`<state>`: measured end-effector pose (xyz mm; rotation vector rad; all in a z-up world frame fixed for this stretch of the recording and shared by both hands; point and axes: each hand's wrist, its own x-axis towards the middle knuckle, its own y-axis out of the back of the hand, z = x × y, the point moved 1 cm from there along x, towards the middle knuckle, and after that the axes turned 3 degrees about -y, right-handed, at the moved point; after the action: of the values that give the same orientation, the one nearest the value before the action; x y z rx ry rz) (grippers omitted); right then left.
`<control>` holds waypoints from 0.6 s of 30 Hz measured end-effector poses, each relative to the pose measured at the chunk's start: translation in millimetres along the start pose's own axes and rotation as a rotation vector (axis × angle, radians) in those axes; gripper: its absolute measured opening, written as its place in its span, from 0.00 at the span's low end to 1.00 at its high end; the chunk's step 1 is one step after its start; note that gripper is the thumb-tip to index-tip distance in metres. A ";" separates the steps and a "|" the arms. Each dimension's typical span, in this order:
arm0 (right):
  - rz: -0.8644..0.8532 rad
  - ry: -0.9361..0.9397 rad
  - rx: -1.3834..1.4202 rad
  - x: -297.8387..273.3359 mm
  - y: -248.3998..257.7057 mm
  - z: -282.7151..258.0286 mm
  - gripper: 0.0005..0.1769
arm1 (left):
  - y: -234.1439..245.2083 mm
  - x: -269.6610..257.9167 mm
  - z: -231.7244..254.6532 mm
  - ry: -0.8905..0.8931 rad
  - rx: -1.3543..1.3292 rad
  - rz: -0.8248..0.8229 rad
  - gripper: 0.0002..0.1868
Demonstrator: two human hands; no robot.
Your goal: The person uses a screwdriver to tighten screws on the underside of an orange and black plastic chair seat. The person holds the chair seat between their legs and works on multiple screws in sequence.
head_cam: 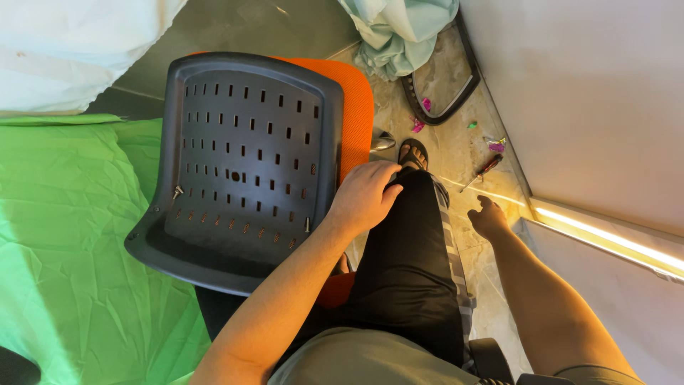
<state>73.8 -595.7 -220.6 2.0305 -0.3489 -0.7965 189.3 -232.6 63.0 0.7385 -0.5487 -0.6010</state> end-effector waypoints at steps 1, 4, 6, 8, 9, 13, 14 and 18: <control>-0.012 -0.021 -0.001 4.3 -2.1 3.5 0.40 | -2.0 5.5 0.0 -0.030 0.012 -0.010 0.23; 0.022 0.026 0.012 16.8 -13.0 15.5 0.42 | -12.2 22.6 2.2 -0.086 0.056 -0.085 0.28; 0.008 -0.001 0.061 26.8 -20.4 25.1 0.43 | -22.4 33.9 4.5 -0.077 0.088 -0.172 0.30; 0.001 -0.019 0.071 39.4 -25.4 35.1 0.43 | -30.7 46.2 4.5 -0.076 0.095 -0.216 0.31; 0.001 -0.021 0.056 46.4 -27.5 40.8 0.44 | -35.2 52.3 3.9 -0.075 0.098 -0.236 0.31; -0.032 -0.084 0.081 65.9 -49.4 59.9 0.44 | -47.8 69.9 -6.0 -0.037 0.087 -0.272 0.27; -0.044 -0.102 0.093 72.1 -52.5 64.1 0.45 | -49.7 74.0 -8.7 -0.025 0.075 -0.276 0.27; -0.083 -0.147 0.117 88.9 -72.4 73.8 0.47 | -53.2 90.9 -16.7 -0.009 0.062 -0.266 0.25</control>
<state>88.1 -649.6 -345.1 2.1115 -0.4045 -1.0005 247.6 -317.5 35.2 0.8752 -0.4828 -0.8368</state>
